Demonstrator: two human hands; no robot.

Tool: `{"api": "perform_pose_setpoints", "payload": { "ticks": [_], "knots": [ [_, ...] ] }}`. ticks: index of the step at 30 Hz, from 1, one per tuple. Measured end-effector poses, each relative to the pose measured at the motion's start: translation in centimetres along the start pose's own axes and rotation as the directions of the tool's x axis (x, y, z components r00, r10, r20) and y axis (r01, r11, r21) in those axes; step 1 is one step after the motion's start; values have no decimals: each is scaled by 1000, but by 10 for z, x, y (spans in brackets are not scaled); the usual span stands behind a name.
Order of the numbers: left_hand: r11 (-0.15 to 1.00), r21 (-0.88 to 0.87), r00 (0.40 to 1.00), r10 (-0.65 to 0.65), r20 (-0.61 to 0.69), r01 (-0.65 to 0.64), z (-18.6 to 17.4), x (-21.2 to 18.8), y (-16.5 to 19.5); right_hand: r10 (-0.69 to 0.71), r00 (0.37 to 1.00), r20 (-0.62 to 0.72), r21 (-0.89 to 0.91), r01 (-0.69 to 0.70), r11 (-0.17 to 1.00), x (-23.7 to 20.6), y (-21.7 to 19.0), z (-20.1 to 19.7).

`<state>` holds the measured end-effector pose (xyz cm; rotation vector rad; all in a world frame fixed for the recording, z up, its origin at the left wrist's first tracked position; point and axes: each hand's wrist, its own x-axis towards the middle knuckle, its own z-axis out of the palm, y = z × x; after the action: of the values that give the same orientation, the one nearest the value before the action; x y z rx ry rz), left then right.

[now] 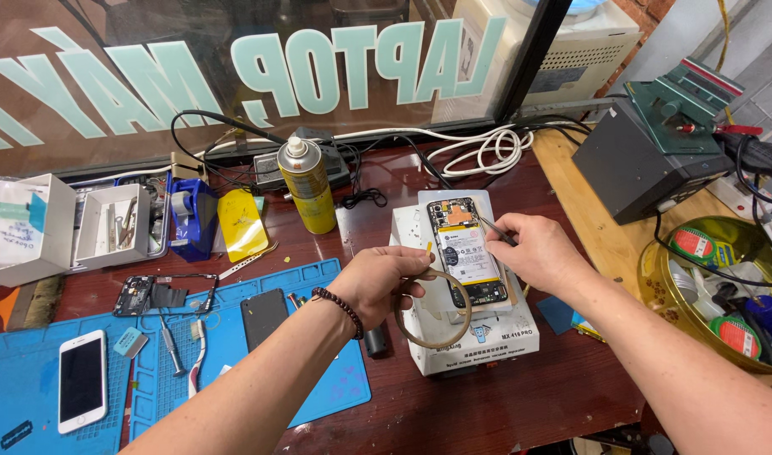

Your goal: The person opens a yellow packet and uses tweezers to remove a small component from a disassembled smartphone. They then apply a strip of adhesive tape to the phone's internal frame and place the component back into position.

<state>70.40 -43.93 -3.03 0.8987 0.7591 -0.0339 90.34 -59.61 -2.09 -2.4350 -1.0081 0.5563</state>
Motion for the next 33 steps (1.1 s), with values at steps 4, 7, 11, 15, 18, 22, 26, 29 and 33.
{"api": "perform_pose_setpoints", "payload": {
  "ticks": [4, 7, 11, 15, 18, 22, 26, 29, 33],
  "knots": [
    [1000, -26, 1000, 2, 29, -1, 2, 3, -2, -55, 997, -45, 29, 57, 998, -2, -1, -1],
    [998, -64, 999, 14, 39, -12, 5, 8, -3, -60, 993, -104, 223, 82, 971, -5, -9, -3],
    [998, -59, 998, 33, 48, -30, 8, 14, -2, -5, 982, 189, 751, -142, 645, -11, -32, -2],
    [998, -36, 997, 46, 63, -44, 13, 17, 2, -79, 950, 303, 796, -206, 570, -16, -53, -5],
    [999, 8, 995, 44, 87, -45, 16, 14, 4, -77, 949, 305, 739, -185, 648, -18, -60, -5],
    [997, -43, 984, 68, 164, -62, 15, 7, 5, -25, 966, 256, 724, -175, 668, -15, -61, -1],
    [997, -27, 988, 69, 139, -66, 13, 4, 6, -4, 968, 249, 788, -200, 583, -14, -56, 2],
    [999, -35, 996, 17, 87, -14, 14, 7, 3, -11, 970, 242, 814, -196, 547, -16, -55, 4],
    [992, -112, 998, -51, 29, 54, 13, 13, 1, 27, 968, 249, 746, -210, 632, -21, -56, 0]
  ]
}}
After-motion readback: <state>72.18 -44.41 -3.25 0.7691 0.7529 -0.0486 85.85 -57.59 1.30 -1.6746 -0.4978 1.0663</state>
